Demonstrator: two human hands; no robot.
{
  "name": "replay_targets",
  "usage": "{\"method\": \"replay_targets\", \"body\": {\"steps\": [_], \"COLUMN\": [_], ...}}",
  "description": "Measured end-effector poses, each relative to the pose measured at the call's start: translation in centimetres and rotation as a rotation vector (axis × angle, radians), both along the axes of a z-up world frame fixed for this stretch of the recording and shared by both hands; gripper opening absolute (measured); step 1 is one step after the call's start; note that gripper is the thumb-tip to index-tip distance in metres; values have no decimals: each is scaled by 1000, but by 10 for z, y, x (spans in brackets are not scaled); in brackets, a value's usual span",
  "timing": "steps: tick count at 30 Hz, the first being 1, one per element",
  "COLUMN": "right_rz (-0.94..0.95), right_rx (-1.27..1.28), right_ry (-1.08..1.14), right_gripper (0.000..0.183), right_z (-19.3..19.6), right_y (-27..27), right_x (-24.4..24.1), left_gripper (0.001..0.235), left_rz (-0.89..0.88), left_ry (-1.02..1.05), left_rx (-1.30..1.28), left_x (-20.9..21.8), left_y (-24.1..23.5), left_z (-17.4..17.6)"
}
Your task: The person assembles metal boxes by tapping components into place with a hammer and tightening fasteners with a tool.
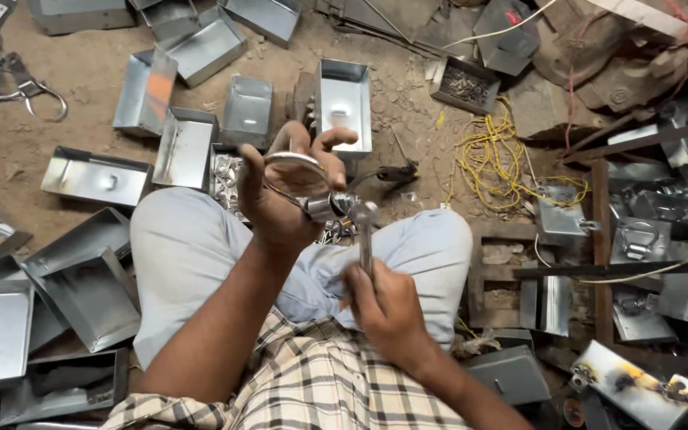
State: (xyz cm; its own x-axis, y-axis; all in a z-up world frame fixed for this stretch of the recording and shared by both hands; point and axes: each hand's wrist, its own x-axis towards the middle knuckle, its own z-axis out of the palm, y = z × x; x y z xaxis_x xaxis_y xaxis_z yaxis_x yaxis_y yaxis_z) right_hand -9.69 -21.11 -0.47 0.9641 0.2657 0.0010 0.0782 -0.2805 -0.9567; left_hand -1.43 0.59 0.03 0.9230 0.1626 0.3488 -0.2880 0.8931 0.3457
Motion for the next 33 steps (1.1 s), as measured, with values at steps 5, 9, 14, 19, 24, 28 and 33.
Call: {"method": "replay_targets", "body": {"steps": [5,9,14,19,24,28,33], "right_rz": [-205,-329,-380,-339,22,-17,-88], "right_rx": [-244,556,523,640,107,116,366], "right_ry": [-106,117,153,66,128,204,98], "right_gripper": [31,29,32,34,26,30,21], "right_z": [58,16,-66,35,-20,-9,6], "right_y": [-48,-83,-69,-124,5,14,1], "right_x": [17,11,17,16,-11,28,50], "left_gripper": [62,64,63,59,60,51,57], "left_rz": [-36,5,16,43,73,37,-42], "left_ry": [92,112,-54,-41,-96,47,189], "left_rx": [-160,55,43,65,90,-91,-411], "left_x": [-12,-2,-6,1,-2,-6,-17], "left_y": [3,4,4,13,0,10,8], "left_z": [-8,-8,-11,-16,-20,-17,-9]}}
